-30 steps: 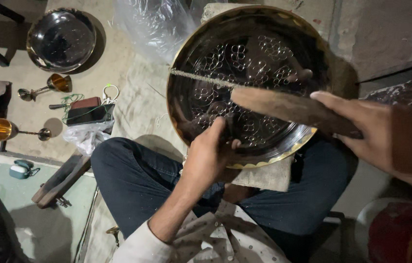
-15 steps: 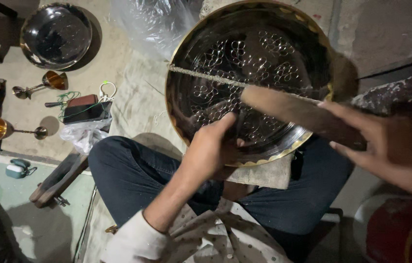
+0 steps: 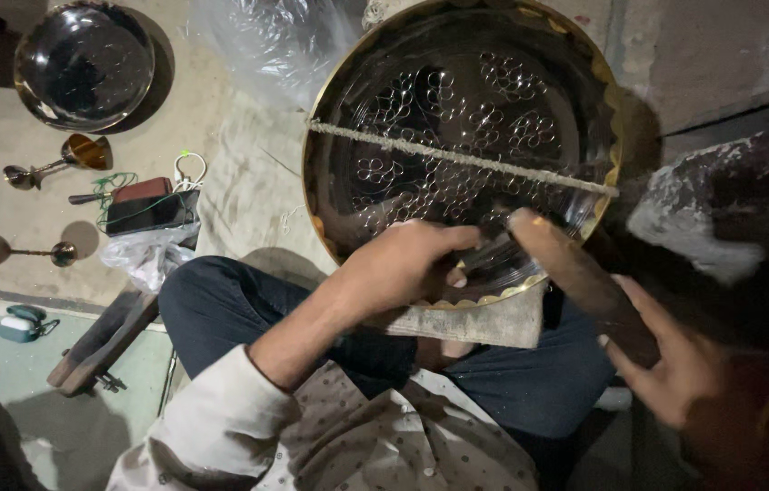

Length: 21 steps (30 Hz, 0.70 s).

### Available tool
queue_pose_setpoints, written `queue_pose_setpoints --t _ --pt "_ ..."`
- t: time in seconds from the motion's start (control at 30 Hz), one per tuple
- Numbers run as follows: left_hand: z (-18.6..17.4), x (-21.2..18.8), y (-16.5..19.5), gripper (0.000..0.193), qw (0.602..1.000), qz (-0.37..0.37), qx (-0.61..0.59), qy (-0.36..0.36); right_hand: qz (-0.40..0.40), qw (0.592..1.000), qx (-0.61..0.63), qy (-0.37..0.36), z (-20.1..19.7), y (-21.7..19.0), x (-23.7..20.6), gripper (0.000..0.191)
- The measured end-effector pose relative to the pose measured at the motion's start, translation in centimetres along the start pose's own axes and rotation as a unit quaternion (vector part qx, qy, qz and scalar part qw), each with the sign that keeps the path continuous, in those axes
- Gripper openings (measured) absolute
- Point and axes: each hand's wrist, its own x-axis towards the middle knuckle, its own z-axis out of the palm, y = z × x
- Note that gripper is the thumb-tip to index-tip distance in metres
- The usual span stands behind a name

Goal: The person sits cross-legged on the floor with a decorative brass tray resting on a cloth cushion on their lap. They hold a punch against the tray's patterned surface and strike it with a wooden mallet, repositioning the punch across the design to emboss the pattern, occasionally steadying or rotating the tray with the other hand.

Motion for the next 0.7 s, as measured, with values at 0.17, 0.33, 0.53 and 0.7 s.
queue_pose_setpoints --t 0.17,0.33,0.53,0.7 --pt "-0.4 0.8 -0.2 0.043 0.998 0.026 0.0 -0.057 -0.151 0.958 0.202 0.136 5.5 2.1 -3.8 0.076" --pt "-0.8 1.9 0.0 0.047 0.988 0.027 0.044 -0.147 0.036 0.985 0.081 0.149 7.7 1.4 -6.4 0.072" --pt "-2.0 2.1 1.3 0.045 0.979 0.033 0.018 -0.201 -0.127 0.962 0.057 0.233 12.4 4.9 -8.3 0.075" --pt "-6.0 -2.8 2.3 0.038 0.983 0.138 0.039 0.116 0.154 0.955 0.24 0.086 15.6 11.3 -10.0 0.095"
